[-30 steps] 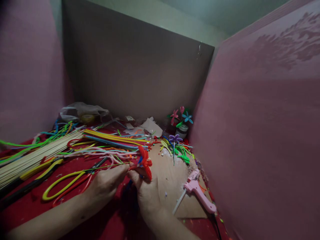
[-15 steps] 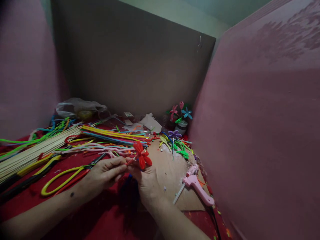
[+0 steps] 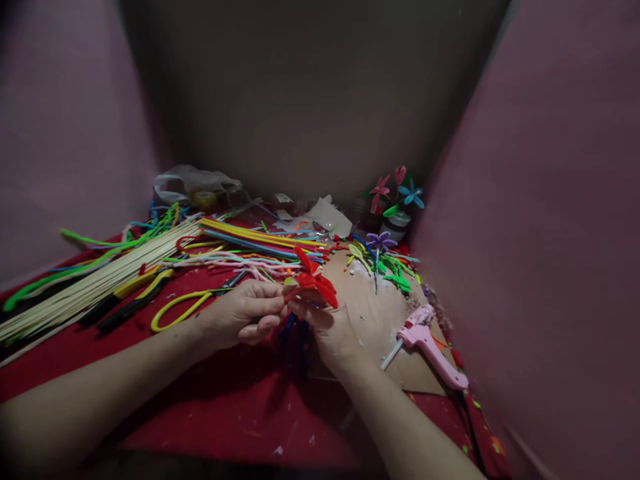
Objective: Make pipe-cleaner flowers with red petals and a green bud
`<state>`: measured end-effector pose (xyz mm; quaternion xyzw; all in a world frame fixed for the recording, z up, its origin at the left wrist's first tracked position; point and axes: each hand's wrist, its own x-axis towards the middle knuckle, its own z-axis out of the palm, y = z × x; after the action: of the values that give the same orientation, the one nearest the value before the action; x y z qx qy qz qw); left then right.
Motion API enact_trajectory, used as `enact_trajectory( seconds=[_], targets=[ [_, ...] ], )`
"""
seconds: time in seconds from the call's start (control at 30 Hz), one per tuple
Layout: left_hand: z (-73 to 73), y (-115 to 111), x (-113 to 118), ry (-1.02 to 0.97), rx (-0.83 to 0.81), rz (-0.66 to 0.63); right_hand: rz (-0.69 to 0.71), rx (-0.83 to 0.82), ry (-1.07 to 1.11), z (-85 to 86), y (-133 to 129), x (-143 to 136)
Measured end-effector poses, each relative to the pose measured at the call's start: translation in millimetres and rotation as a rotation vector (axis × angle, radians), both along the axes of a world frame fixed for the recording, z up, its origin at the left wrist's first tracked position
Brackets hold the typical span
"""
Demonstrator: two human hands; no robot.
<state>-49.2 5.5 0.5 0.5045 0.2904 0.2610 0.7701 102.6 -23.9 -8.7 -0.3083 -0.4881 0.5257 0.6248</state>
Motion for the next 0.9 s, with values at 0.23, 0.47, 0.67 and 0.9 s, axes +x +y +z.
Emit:
enact_trajectory(
  seconds=[0.23,0.47,0.67,0.9],
  targets=[
    [3.9,-0.9,0.0,0.092,0.096,-0.016,-0.007,0.002,-0.048,-4.9,1.3,0.0],
    [-9.5,-8.5,4.7,0.515,1.199,0.402,-0.133,-0.008,0.017,-0.3,-3.1,-7.8],
    [-21.3,-7.0,0.8,0.465,1.531,0.457,-0.154,0.068,-0.011,-4.9,-5.6,-12.2],
    [-8.9,-13.3,5.4,0.264,0.914,0.413,-0.119,0.034,-0.106,-0.6,-7.7,-4.0]
  ],
)
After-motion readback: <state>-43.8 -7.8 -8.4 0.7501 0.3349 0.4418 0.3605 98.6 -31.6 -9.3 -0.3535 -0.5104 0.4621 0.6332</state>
